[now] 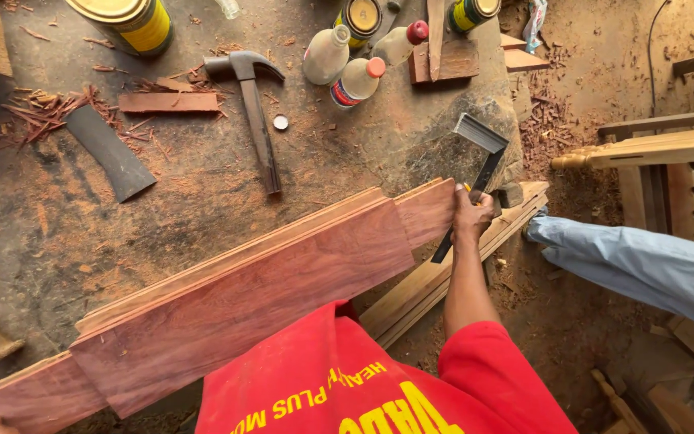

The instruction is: Use a try square and pencil to mark measurements on wooden boards for furniture construction.

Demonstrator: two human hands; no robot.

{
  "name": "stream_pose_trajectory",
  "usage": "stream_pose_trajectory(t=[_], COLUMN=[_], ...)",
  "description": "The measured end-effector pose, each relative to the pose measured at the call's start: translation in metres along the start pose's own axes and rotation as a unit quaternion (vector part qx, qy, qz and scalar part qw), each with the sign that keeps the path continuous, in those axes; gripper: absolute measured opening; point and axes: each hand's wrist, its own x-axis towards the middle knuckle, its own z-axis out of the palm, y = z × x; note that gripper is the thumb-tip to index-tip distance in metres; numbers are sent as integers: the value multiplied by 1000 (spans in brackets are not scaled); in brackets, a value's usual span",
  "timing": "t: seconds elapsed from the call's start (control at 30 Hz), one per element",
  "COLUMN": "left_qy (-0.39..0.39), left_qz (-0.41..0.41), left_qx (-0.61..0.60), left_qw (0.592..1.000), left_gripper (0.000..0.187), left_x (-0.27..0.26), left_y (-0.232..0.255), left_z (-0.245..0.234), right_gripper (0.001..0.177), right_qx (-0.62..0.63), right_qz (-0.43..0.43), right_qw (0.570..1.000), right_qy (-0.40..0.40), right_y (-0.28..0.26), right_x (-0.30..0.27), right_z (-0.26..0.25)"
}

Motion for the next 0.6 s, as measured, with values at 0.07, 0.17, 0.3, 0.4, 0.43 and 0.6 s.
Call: stream_pose_trajectory(t=[0.07, 0.17, 0.3, 0.4, 0.43, 0.6], left_qy=[-8, 4, 170, 225, 217, 218], left_qz=[5, -69, -359, -368, -364, -238], left_qx=[57, 162, -352, -393, -411, -363], left_qw=[998, 984, 847, 812, 807, 874], left_gripper=[26, 29, 32, 32, 32, 32], left_x=[9, 21, 2, 15, 28, 133], left_y=[-4, 5, 64, 89, 96, 80], left_z=[9, 19, -29, -73, -92, -128], right_gripper=[45, 40, 30, 27, 19, 31], right_qx=[-85, -36, 50, 73, -11, -60], right_qz=[-56, -23, 21, 37, 43, 26], right_qw=[995, 999, 996, 993, 995, 989], right_qy=[15, -29, -73, -85, -90, -135], right_y=[20, 23, 22, -20, -60, -114], right_x=[11, 15, 23, -6, -38, -93], right_z=[4, 11, 4, -3, -18, -28])
